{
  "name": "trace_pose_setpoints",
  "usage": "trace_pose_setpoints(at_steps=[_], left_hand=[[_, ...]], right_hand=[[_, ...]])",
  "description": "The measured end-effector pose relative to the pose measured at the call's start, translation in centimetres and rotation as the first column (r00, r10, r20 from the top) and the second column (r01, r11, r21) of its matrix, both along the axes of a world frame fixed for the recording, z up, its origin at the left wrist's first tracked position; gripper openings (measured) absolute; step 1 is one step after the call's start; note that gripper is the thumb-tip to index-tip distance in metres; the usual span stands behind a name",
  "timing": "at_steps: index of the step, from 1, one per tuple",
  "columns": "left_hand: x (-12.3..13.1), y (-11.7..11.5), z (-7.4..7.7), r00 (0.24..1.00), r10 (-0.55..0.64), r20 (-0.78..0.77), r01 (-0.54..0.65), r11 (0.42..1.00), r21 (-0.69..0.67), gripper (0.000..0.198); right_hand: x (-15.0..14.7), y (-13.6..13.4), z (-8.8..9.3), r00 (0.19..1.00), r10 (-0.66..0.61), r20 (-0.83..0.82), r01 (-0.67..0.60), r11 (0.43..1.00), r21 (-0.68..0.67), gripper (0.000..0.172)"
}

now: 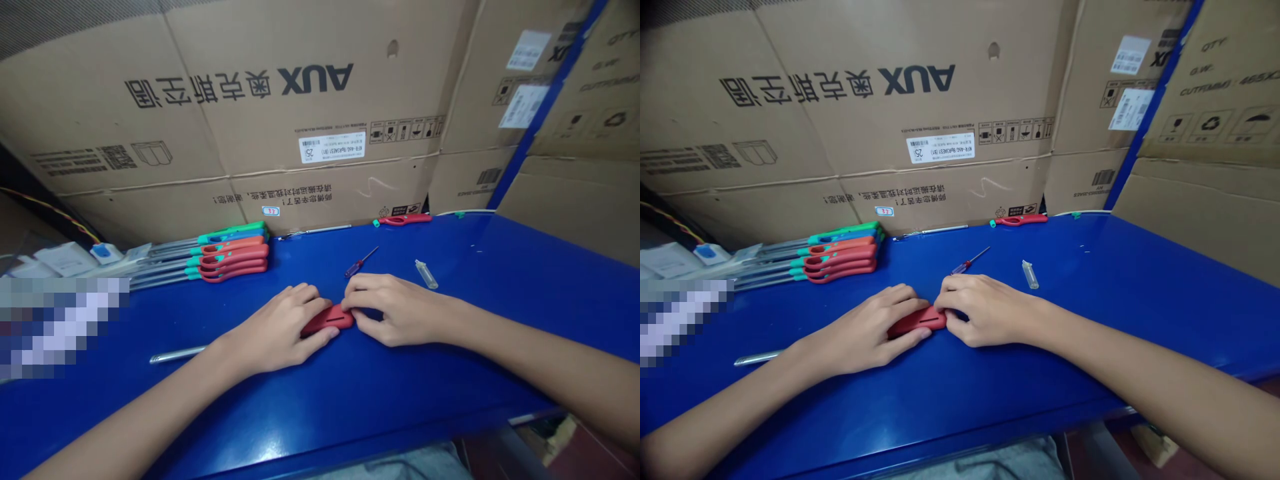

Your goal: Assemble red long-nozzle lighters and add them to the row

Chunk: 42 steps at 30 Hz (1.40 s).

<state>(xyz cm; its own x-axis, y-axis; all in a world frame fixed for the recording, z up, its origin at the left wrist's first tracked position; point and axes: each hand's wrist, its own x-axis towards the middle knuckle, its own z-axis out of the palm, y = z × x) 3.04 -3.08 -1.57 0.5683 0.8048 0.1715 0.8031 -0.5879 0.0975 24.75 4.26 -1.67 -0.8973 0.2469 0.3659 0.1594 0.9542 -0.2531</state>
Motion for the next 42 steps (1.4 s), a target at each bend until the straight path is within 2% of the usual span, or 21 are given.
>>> trace_pose_setpoints(at_steps=[13,34,38,42], left_hand=[[0.05,-0.01,0.07,1.0,0.009,-0.003,-0.009,1.0,-0.007,0.031],[-0.12,0.09,-0.12,1.0,0.012,-0.019,-0.012,0.999,-0.031,0.035],[-0.11,-0.01,0.0,1.0,0.019,-0.02,-0.02,0.999,-0.036,0.034],[-0.12,-0.03,0.01,1.0,0.019,-0.017,-0.02,0.999,-0.038,0.032]], right_hand=[[-0.09,-0.06,0.12,0.999,-0.034,0.017,0.034,0.999,0.01,0.023],[0.11,-0.03,0.69,0.996,-0.001,0.093,0.002,1.0,-0.015,0.03],[0.18,0.15,0.55,0.997,0.003,0.077,-0.005,1.0,0.019,0.028],[0.11,0.62,0.05,1.0,-0.008,0.029,0.008,1.0,-0.015,0.021]])
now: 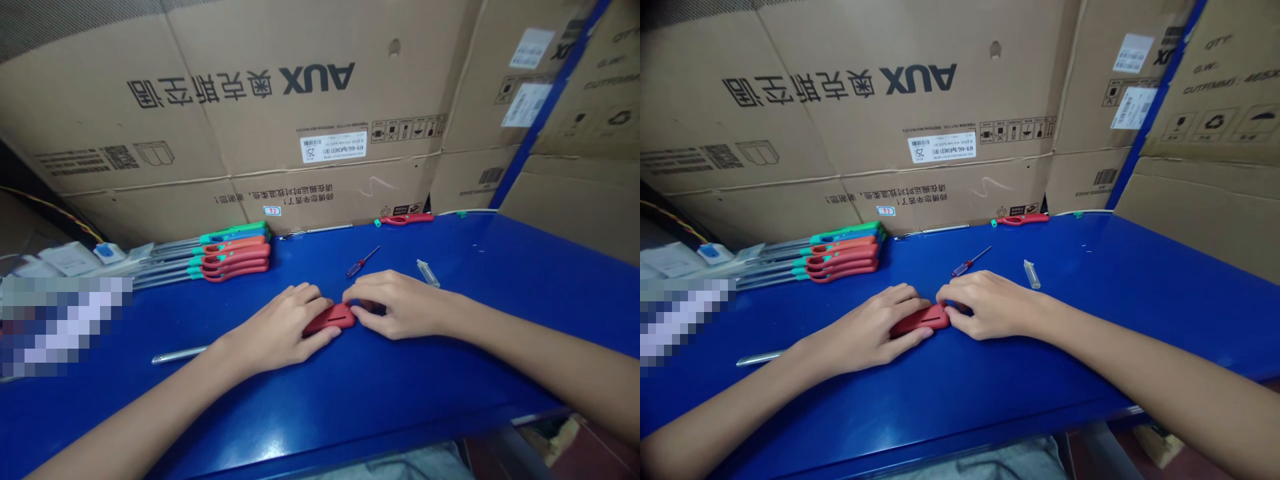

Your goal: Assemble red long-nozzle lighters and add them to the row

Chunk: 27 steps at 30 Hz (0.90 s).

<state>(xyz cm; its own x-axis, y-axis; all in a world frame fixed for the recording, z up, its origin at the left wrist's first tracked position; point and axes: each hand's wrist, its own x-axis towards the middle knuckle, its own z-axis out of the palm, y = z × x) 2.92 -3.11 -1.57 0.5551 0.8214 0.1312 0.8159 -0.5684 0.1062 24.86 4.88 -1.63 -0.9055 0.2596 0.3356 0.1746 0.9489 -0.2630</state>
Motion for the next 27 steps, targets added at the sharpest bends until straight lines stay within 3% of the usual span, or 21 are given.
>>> trace_pose_setpoints(at_steps=[8,14,20,24,27], left_hand=[[0.0,0.0,-0.1,1.0,-0.022,-0.018,0.022,0.999,0.023,0.032],[0.3,-0.2,-0.1,0.999,-0.025,-0.037,0.025,1.0,-0.005,0.034],[0.5,-0.2,-0.1,0.999,-0.033,-0.034,0.033,0.999,-0.016,0.034],[0.5,-0.2,0.0,0.999,-0.032,-0.037,0.031,0.999,-0.027,0.034],[0.5,-0.2,0.0,0.999,-0.026,-0.044,0.025,0.999,-0.027,0.033]], right_hand=[[-0.5,-0.1,-0.4,0.999,-0.034,0.004,0.034,0.998,-0.062,0.012],[-0.5,-0.8,0.3,0.991,-0.072,0.11,0.084,0.991,-0.102,0.008],[-0.6,-1.1,0.6,0.969,-0.138,0.204,0.153,0.986,-0.06,0.018],[-0.6,-0.9,0.4,0.979,-0.11,0.17,0.119,0.992,-0.039,0.025],[-0.4,-0.6,0.3,0.992,-0.089,0.089,0.096,0.992,-0.08,0.014]])
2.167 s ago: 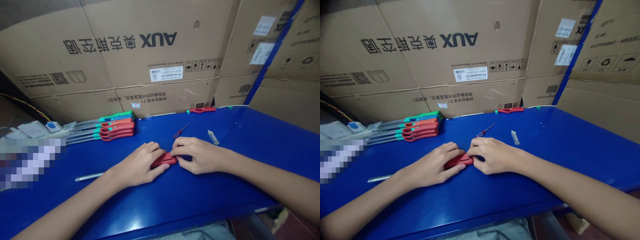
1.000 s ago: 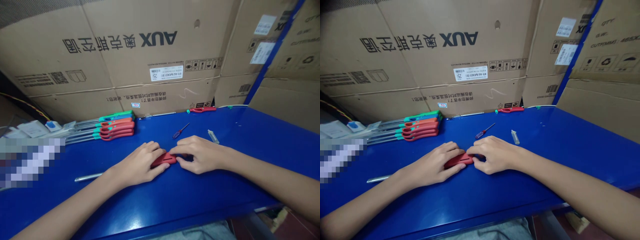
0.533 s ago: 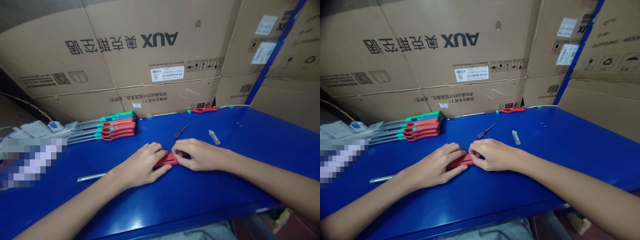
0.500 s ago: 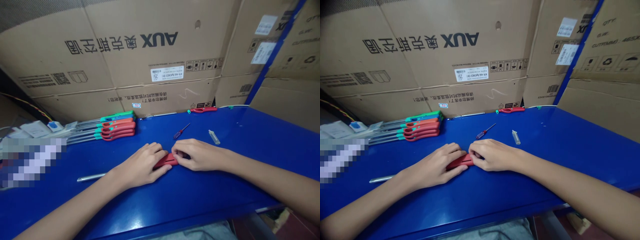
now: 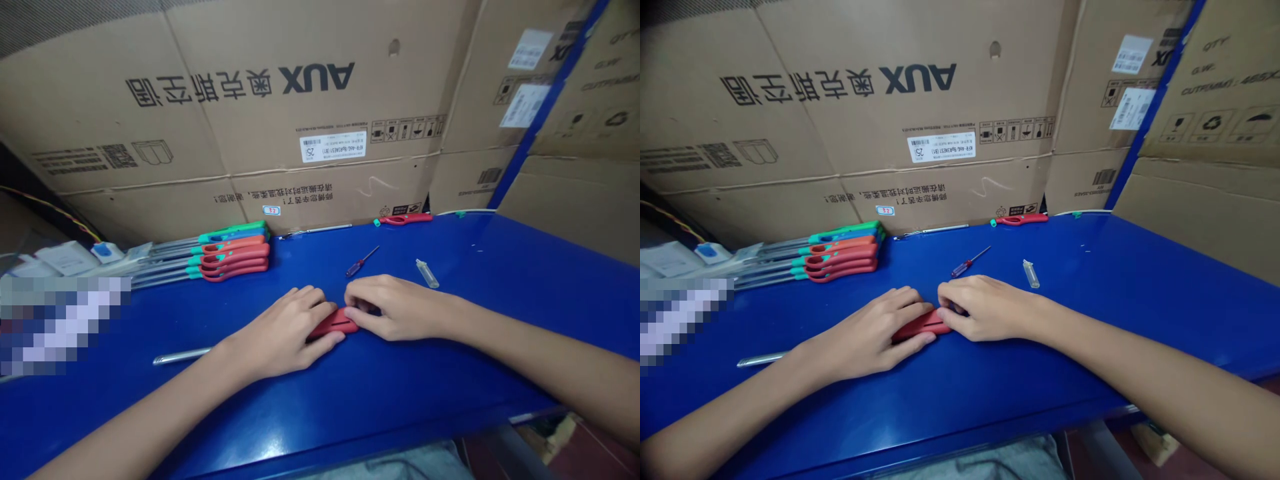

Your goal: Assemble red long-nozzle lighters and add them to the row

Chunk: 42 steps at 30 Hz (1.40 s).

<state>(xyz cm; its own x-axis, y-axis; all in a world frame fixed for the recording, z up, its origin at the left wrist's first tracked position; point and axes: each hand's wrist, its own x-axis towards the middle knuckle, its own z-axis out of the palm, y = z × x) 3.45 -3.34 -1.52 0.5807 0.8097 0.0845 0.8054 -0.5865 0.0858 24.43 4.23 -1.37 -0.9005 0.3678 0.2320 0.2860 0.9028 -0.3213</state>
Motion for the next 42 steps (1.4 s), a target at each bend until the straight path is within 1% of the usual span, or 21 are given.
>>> trace_pose_setpoints(at_steps=[2,4,7,9,14,16,18,21,23,24,26,27,28,31,32,33,35,38,40,42], left_hand=[[0.0,0.0,0.0,1.0,0.001,-0.002,-0.001,1.0,0.005,0.032],[0.1,0.0,0.0,1.0,0.001,0.0,-0.001,1.0,0.007,0.032],[0.0,0.0,0.0,1.0,-0.002,0.003,0.002,1.0,0.012,0.032],[0.0,0.0,-0.1,1.0,-0.003,0.002,0.003,1.0,0.022,0.032],[0.0,-0.1,-0.2,1.0,-0.01,0.004,0.01,0.999,0.046,0.033],[0.0,-0.1,-0.1,1.0,-0.013,0.009,0.013,0.999,0.05,0.033],[0.1,-0.1,-0.1,1.0,-0.016,0.014,0.016,0.999,0.048,0.033],[0.1,-0.1,-0.1,1.0,-0.013,0.007,0.013,0.999,0.036,0.034],[0.0,-0.1,-0.1,1.0,-0.008,0.003,0.008,1.0,0.03,0.034],[0.0,-0.1,-0.1,1.0,-0.008,0.006,0.007,1.0,0.029,0.034],[0.0,-0.1,0.0,1.0,-0.011,0.018,0.01,0.999,0.03,0.034],[0.0,-0.1,0.0,1.0,-0.013,0.024,0.012,0.999,0.032,0.034],[0.0,-0.1,0.0,1.0,-0.014,0.026,0.013,0.999,0.034,0.034],[0.1,-0.1,0.1,1.0,-0.008,0.021,0.007,0.999,0.031,0.034],[0.1,-0.1,0.1,1.0,-0.006,0.018,0.006,1.0,0.026,0.034],[0.0,-0.1,0.0,1.0,-0.005,0.016,0.005,1.0,0.021,0.034],[0.0,-0.1,-0.1,1.0,-0.006,0.026,0.005,1.0,0.023,0.034],[-0.1,-0.2,-0.2,0.998,-0.017,0.065,0.013,0.998,0.054,0.038],[-0.1,-0.3,-0.2,0.997,-0.027,0.079,0.022,0.998,0.055,0.038],[-0.1,-0.3,-0.1,0.996,-0.033,0.083,0.03,0.999,0.031,0.035]], right_hand=[[0.1,0.1,-0.1,0.999,0.013,-0.038,-0.015,0.999,-0.035,0.005],[0.0,0.2,-0.1,0.999,0.02,-0.046,-0.024,0.995,-0.094,0.005],[-0.1,0.1,0.1,1.0,0.005,-0.013,-0.007,0.983,-0.181,0.007],[-0.2,-0.1,0.3,1.0,-0.015,0.027,0.019,0.985,-0.174,0.007],[-0.2,-0.6,0.7,0.991,-0.059,0.123,0.071,0.993,-0.095,0.009],[-0.2,-0.6,0.6,0.988,-0.076,0.138,0.085,0.994,-0.062,0.015],[-0.2,-0.4,0.3,0.987,-0.069,0.144,0.073,0.997,-0.024,0.023],[-0.2,0.2,0.0,0.994,-0.031,0.103,0.029,0.999,0.017,0.034],[-0.1,0.8,-0.1,0.999,-0.037,0.04,0.036,0.999,0.021,0.035],[0.0,1.1,-0.2,0.999,-0.053,0.005,0.053,0.999,0.011,0.032],[0.2,1.5,-0.2,0.996,-0.069,-0.064,0.069,0.998,-0.013,0.02],[0.4,1.7,-0.3,0.994,-0.06,-0.095,0.058,0.998,-0.025,0.012],[0.5,1.8,-0.3,0.992,-0.039,-0.12,0.035,0.999,-0.039,0.01],[0.5,1.9,-0.5,0.985,0.046,-0.168,-0.06,0.995,-0.077,0.015],[0.5,2.0,-0.6,0.982,0.054,-0.18,-0.069,0.995,-0.078,0.016],[0.5,2.2,-0.7,0.981,0.044,-0.191,-0.056,0.997,-0.059,0.019],[0.4,2.7,-1.0,0.983,-0.02,-0.183,0.027,0.999,0.034,0.03],[0.6,3.8,-1.5,0.983,-0.17,-0.064,0.179,0.966,0.184,0.049],[0.8,4.4,-1.8,0.971,-0.234,0.047,0.218,0.949,0.226,0.049],[1.0,4.8,-1.9,0.959,-0.259,0.117,0.227,0.946,0.233,0.042]])
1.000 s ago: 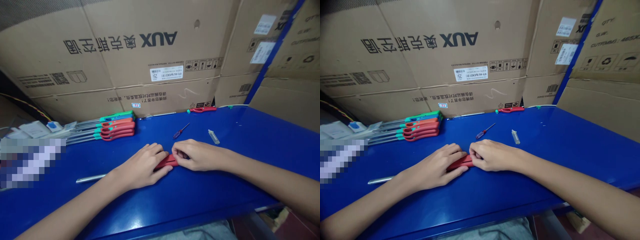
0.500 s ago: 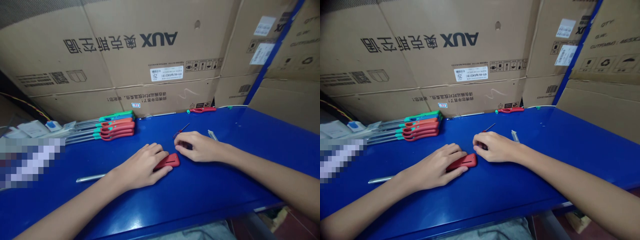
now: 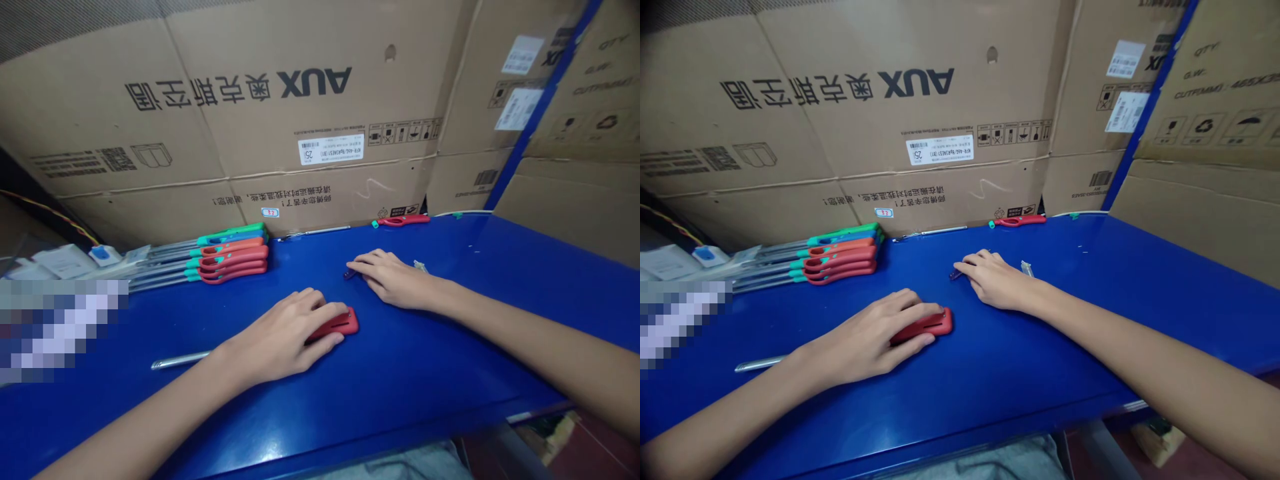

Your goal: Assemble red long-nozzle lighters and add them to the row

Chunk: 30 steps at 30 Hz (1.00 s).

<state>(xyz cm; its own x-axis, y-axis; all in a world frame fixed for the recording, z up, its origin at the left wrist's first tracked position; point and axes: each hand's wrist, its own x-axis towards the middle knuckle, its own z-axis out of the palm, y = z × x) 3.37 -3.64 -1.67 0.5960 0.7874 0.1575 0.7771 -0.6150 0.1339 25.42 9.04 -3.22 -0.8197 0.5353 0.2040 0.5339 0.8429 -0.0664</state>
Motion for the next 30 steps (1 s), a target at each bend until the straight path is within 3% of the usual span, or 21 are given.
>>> trace_pose_setpoints(at_steps=[4,7,9,11,13,16,30], left_hand=[[0.0,0.0,0.1,0.999,-0.014,0.03,0.015,1.0,-0.012,0.034],[-0.1,0.1,0.0,0.998,-0.036,0.054,0.036,0.999,0.001,0.035],[-0.1,0.2,-0.1,0.996,-0.054,0.07,0.054,0.999,0.0,0.035],[-0.2,0.3,-0.2,0.994,-0.067,0.081,0.067,0.998,-0.002,0.035],[-0.2,0.3,-0.1,0.994,-0.072,0.078,0.073,0.997,-0.003,0.035],[-0.1,0.3,0.0,0.995,-0.071,0.066,0.071,0.997,-0.006,0.035],[0.0,0.2,0.2,0.998,-0.059,0.039,0.059,0.998,-0.018,0.034]], right_hand=[[0.0,0.0,0.6,0.998,0.011,-0.065,-0.014,0.999,-0.05,0.028],[-0.1,-0.7,1.7,0.906,0.012,-0.424,-0.104,0.975,-0.195,0.015],[-0.2,-1.6,2.6,0.729,-0.063,-0.682,-0.247,0.904,-0.349,0.01],[-0.4,-2.7,3.2,0.576,-0.142,-0.805,-0.436,0.779,-0.449,0.017],[-0.7,-3.6,3.4,0.519,-0.189,-0.834,-0.539,0.685,-0.491,0.022],[-1.1,-4.2,3.0,0.532,-0.203,-0.822,-0.558,0.647,-0.52,0.026],[-1.2,-4.3,2.5,0.575,-0.19,-0.796,-0.546,0.636,-0.546,0.026]])
